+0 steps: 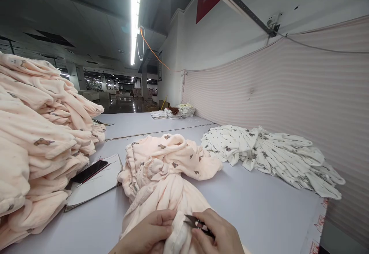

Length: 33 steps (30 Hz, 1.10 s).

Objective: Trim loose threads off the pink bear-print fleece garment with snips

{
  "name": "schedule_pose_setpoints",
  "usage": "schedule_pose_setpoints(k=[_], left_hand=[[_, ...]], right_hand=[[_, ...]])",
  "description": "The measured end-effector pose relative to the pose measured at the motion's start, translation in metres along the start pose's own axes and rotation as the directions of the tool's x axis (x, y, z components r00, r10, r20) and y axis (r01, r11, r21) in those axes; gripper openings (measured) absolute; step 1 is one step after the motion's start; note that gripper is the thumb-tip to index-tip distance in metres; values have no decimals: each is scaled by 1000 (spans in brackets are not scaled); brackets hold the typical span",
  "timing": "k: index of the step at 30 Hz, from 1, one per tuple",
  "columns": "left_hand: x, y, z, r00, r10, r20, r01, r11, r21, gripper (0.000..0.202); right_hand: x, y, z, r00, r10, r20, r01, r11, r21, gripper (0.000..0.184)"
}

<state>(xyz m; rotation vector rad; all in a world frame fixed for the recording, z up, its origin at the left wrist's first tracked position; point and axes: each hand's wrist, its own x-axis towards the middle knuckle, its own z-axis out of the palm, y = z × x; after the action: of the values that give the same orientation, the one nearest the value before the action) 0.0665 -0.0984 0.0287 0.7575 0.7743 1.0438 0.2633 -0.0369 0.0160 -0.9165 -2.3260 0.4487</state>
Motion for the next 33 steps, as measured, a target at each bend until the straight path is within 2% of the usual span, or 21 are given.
schedule_pose_setpoints(k=[3,7,9,12,14,16,18,22,24,27,29,31,33], left_hand=[[1,0,-3,1000,-7,-19,8,999,52,34],[1,-1,-6,1000,8,-5,-8,999,40,35],[-1,-1,-6,1000,12,13,-13,999,45,40],[-4,2,-6,1000,21,19,-23,996,81,41],[-6,3,-5,999,39,2,-39,995,93,40],[-7,3,-5,999,44,-10,-43,995,89,40],[-5,2,-6,999,46,-19,-44,996,81,40],[0,0,-7,999,52,-11,-51,992,118,38],[1,0,-8,999,28,-30,-24,991,128,37],[0,0,-11,995,-9,-104,22,992,122,33],[0,-2,-14,993,2,-117,14,990,138,33],[2,-5,-15,994,22,-109,-4,987,159,35],[7,-8,-14,993,33,-112,-13,985,172,35]], right_hand=[[-2,-2,-1,998,-59,-14,57,990,-133,16],[-5,-1,-3,999,-53,4,53,991,-119,14],[-8,1,0,989,-147,16,147,975,-166,20],[-15,3,10,951,-308,10,294,900,-322,24],[-17,4,17,943,-334,-2,310,878,-366,19],[-19,4,22,949,-315,-26,288,896,-339,15],[-19,3,25,942,-334,-37,305,895,-326,19],[-20,-2,25,901,-431,-52,366,819,-442,26],[-20,-5,23,912,-406,-65,343,838,-424,18],[-21,-4,17,965,-262,-25,244,926,-287,10],[-23,0,16,984,-175,12,174,965,-197,12],[-25,4,19,983,-184,5,182,969,-168,17],[-26,6,26,960,-279,-33,265,936,-230,24]])
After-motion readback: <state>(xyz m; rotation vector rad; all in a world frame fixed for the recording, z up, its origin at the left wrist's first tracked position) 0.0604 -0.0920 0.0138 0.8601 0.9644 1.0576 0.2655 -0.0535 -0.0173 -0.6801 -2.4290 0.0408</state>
